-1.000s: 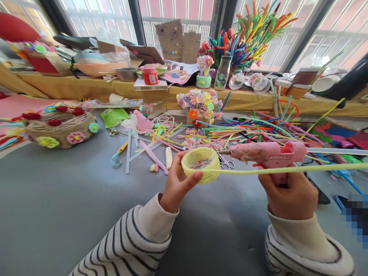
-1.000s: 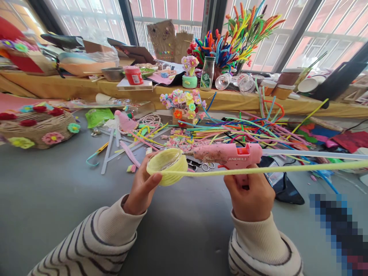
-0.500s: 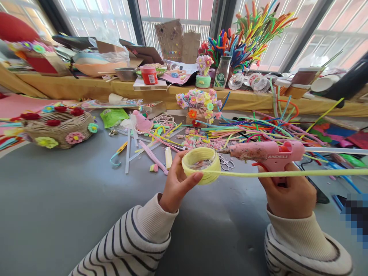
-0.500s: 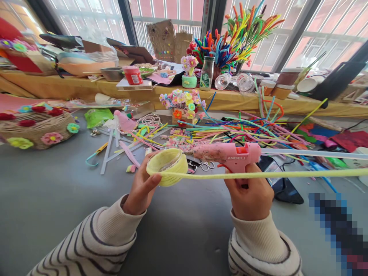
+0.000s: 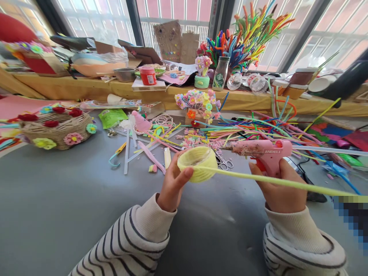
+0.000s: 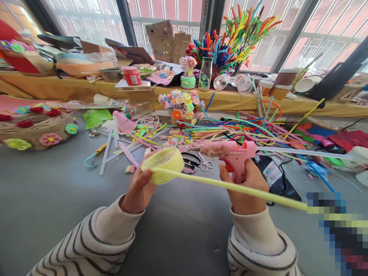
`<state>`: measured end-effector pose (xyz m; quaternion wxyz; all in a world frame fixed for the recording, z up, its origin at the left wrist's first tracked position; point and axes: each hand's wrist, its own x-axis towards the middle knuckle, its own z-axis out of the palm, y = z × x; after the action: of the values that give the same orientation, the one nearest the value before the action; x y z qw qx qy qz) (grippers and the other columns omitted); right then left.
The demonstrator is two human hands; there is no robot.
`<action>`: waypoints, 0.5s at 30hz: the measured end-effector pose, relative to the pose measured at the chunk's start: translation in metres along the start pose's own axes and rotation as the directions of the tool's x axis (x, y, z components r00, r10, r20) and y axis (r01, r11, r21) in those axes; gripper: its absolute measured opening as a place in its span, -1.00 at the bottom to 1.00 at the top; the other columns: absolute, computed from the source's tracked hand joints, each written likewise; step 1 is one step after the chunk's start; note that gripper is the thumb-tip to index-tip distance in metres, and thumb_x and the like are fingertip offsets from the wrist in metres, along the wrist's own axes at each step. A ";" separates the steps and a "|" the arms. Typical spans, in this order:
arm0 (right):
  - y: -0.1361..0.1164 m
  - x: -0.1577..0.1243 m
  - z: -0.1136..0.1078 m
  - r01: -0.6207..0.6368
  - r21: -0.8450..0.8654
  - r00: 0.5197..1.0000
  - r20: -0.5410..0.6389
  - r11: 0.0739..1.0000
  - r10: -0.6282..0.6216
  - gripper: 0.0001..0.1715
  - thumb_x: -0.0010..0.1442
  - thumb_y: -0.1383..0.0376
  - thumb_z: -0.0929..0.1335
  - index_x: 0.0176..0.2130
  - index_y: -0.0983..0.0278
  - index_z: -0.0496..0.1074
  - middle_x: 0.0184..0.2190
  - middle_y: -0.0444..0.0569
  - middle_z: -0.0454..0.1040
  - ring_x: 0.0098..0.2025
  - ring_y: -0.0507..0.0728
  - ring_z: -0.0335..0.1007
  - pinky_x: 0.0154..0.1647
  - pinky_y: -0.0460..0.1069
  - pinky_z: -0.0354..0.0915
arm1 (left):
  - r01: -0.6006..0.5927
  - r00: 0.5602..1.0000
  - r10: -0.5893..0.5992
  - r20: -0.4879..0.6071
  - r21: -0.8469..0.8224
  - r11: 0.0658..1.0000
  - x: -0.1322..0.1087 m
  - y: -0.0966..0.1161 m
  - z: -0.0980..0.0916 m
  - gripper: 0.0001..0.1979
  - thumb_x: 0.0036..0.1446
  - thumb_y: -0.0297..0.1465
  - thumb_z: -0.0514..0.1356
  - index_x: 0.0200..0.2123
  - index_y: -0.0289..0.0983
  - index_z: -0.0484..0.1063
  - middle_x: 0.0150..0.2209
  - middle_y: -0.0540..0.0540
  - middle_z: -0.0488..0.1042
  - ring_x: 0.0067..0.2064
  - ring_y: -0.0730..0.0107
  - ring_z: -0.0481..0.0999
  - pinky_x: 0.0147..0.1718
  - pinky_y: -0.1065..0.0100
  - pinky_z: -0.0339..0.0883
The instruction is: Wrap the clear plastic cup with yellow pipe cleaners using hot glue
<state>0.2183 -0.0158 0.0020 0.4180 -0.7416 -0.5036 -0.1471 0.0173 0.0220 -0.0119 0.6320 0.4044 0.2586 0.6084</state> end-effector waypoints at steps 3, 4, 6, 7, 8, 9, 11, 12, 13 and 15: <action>0.002 0.002 0.001 -0.048 -0.017 0.996 0.076 0.999 0.049 -0.53 -0.07 -0.03 0.33 -0.60 0.21 0.06 -0.71 -0.25 0.05 -0.67 -0.04 -0.07 -0.60 -0.08 -0.06 | 0.051 0.998 -0.053 -0.041 -0.050 0.997 0.003 0.002 0.000 -0.56 -0.12 -0.14 0.27 -0.16 -0.22 0.41 -0.11 -0.13 0.52 0.00 0.13 0.44 -0.06 0.23 0.33; 0.003 0.003 0.002 -0.072 -0.011 0.992 0.105 0.997 0.073 -0.53 -0.08 -0.05 0.33 -0.59 0.21 0.08 -0.71 -0.25 0.07 -0.66 -0.04 -0.04 -0.59 -0.08 -0.04 | 0.053 0.997 -0.057 -0.047 -0.069 0.996 0.004 0.003 0.000 -0.58 -0.09 -0.14 0.25 -0.17 -0.22 0.43 -0.10 -0.12 0.52 0.00 0.15 0.44 -0.07 0.25 0.34; 0.008 0.004 0.004 -0.141 0.013 0.977 0.163 0.990 0.137 -0.53 -0.09 -0.10 0.31 -0.54 0.22 0.16 -0.70 -0.24 0.14 -0.66 -0.02 0.03 -0.57 -0.08 0.02 | 0.042 0.995 -0.051 -0.080 -0.107 0.993 0.006 0.005 0.001 -0.62 -0.06 -0.13 0.23 -0.21 -0.23 0.46 -0.12 -0.11 0.53 -0.02 0.18 0.46 -0.10 0.27 0.37; 0.011 0.004 0.005 -0.183 0.033 0.968 0.181 0.983 0.174 -0.50 -0.11 -0.13 0.31 -0.49 0.23 0.21 -0.68 -0.22 0.19 -0.64 0.00 0.10 -0.54 -0.07 0.07 | 0.035 0.993 -0.049 -0.108 -0.126 0.991 0.007 0.005 0.001 -0.65 -0.06 -0.13 0.23 -0.24 -0.23 0.48 -0.15 -0.09 0.54 -0.04 0.19 0.47 -0.11 0.27 0.38; 0.014 0.004 0.006 -0.224 0.051 0.959 0.191 0.973 0.211 -0.45 -0.13 -0.17 0.30 -0.43 0.25 0.25 -0.65 -0.19 0.25 -0.62 0.03 0.18 -0.51 -0.06 0.10 | 0.031 0.989 -0.051 -0.137 -0.147 0.989 0.008 0.006 0.001 -0.67 -0.06 -0.15 0.23 -0.27 -0.23 0.49 -0.17 -0.08 0.55 -0.06 0.21 0.48 -0.12 0.28 0.39; 0.017 0.003 0.006 -0.257 0.061 0.950 0.196 0.964 0.241 -0.39 -0.15 -0.20 0.30 -0.37 0.26 0.28 -0.61 -0.16 0.31 -0.58 0.06 0.24 -0.49 -0.05 0.13 | 0.028 0.985 -0.056 -0.162 -0.166 0.986 0.008 0.007 0.002 -0.69 -0.06 -0.16 0.24 -0.29 -0.23 0.49 -0.20 -0.07 0.56 -0.08 0.23 0.49 -0.13 0.28 0.40; 0.023 -0.001 0.007 -0.280 0.050 0.944 0.197 0.959 0.266 -0.29 -0.18 -0.24 0.29 -0.30 0.29 0.31 -0.55 -0.10 0.36 -0.53 0.11 0.29 -0.47 -0.03 0.14 | 0.023 0.980 -0.060 -0.190 -0.191 0.981 0.009 0.008 0.002 -0.71 -0.07 -0.17 0.25 -0.31 -0.24 0.50 -0.22 -0.05 0.56 -0.09 0.26 0.49 -0.15 0.31 0.41; 0.026 -0.003 0.007 -0.266 0.028 0.946 0.201 0.963 0.256 -0.28 -0.18 -0.25 0.29 -0.30 0.29 0.32 -0.54 -0.09 0.36 -0.53 0.10 0.28 -0.47 -0.03 0.13 | 0.020 0.979 -0.058 -0.193 -0.197 0.980 0.009 0.009 0.003 -0.70 -0.07 -0.18 0.25 -0.31 -0.24 0.50 -0.22 -0.06 0.56 -0.09 0.27 0.49 -0.16 0.32 0.41; 0.029 -0.006 0.007 -0.238 0.002 0.949 0.212 0.971 0.232 -0.30 -0.16 -0.25 0.28 -0.32 0.29 0.33 -0.54 -0.10 0.35 -0.54 0.09 0.26 -0.48 -0.04 0.12 | 0.015 0.980 -0.055 -0.193 -0.201 0.980 0.008 0.010 0.003 -0.70 -0.07 -0.18 0.25 -0.31 -0.25 0.50 -0.22 -0.06 0.56 -0.09 0.28 0.49 -0.16 0.32 0.41; 0.036 -0.011 0.008 -0.158 -0.038 0.955 0.248 0.987 0.163 -0.35 -0.11 -0.23 0.27 -0.36 0.29 0.35 -0.55 -0.11 0.33 -0.54 0.07 0.22 -0.48 -0.04 0.10 | 0.009 0.980 -0.049 -0.192 -0.203 0.979 0.008 0.010 0.003 -0.71 -0.06 -0.19 0.25 -0.31 -0.25 0.50 -0.22 -0.05 0.57 -0.10 0.29 0.49 -0.16 0.33 0.42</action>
<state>0.2429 -0.0217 -0.0270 0.3551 -0.7964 -0.4890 -0.0226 0.0152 0.0287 -0.0002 0.6499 0.2728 0.2628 0.6589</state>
